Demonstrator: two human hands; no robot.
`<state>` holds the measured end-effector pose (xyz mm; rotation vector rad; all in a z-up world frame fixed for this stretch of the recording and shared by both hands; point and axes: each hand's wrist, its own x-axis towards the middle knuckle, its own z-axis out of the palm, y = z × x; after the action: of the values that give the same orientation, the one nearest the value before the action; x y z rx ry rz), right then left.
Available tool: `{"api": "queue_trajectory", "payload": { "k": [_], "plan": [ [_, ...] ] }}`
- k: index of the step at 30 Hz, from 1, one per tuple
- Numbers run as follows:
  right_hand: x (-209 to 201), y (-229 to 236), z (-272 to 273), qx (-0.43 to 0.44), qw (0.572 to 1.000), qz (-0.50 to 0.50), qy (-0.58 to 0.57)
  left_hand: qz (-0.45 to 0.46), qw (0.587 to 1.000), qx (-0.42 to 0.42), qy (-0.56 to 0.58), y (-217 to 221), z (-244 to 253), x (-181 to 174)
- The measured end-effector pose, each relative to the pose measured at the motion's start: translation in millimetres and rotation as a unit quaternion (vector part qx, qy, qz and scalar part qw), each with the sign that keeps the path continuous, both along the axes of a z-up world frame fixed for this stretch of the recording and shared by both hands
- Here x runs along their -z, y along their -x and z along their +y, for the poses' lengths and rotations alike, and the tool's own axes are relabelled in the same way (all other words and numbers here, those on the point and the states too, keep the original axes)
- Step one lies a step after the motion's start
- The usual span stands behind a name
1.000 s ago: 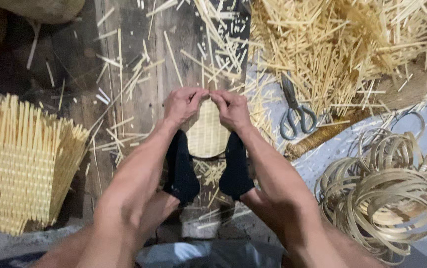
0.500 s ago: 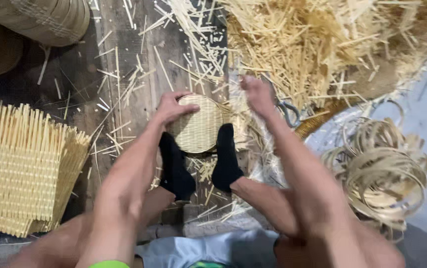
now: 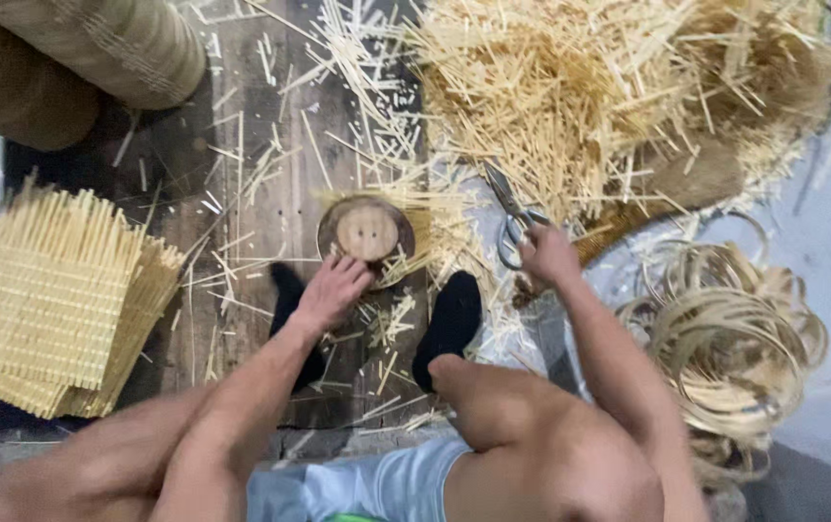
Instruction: The person assembles circular bamboo basket components by inserting bamboo strips into a woven base and securing them with a circular frame using shears and their hands.
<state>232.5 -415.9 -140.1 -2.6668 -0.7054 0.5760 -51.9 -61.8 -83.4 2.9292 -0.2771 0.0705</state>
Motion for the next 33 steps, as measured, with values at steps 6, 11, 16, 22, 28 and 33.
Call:
{"api": "queue_trajectory", "payload": {
  "k": [6,11,16,22,28,33],
  "plan": [
    [83.2,20.7,-21.5,0.063,0.993,-0.096,0.007,0.146,0.988,-0.018,0.051,14.1,20.1,33.0],
    [75.0,6.0,-15.4,0.092,0.996,0.011,0.001,0.122,0.918,-0.362,0.107,-58.3,-10.8,41.2],
    [58.2,6.1,-0.1,0.181,0.948,0.262,0.010,0.167,0.879,-0.432,0.115,-81.7,-23.5,57.6],
    [10.9,64.8,17.5,0.303,0.863,0.382,-0.135,0.120,0.951,-0.241,0.150,-85.7,-6.7,54.6],
    [-50.4,80.8,63.7,0.184,0.864,0.347,-0.316,0.236,0.965,0.062,0.096,-113.2,26.6,40.6],
    [-77.6,94.0,103.4,0.236,0.893,0.283,-0.258,0.143,0.988,-0.053,0.004,-99.1,9.7,12.8]
  ]
}}
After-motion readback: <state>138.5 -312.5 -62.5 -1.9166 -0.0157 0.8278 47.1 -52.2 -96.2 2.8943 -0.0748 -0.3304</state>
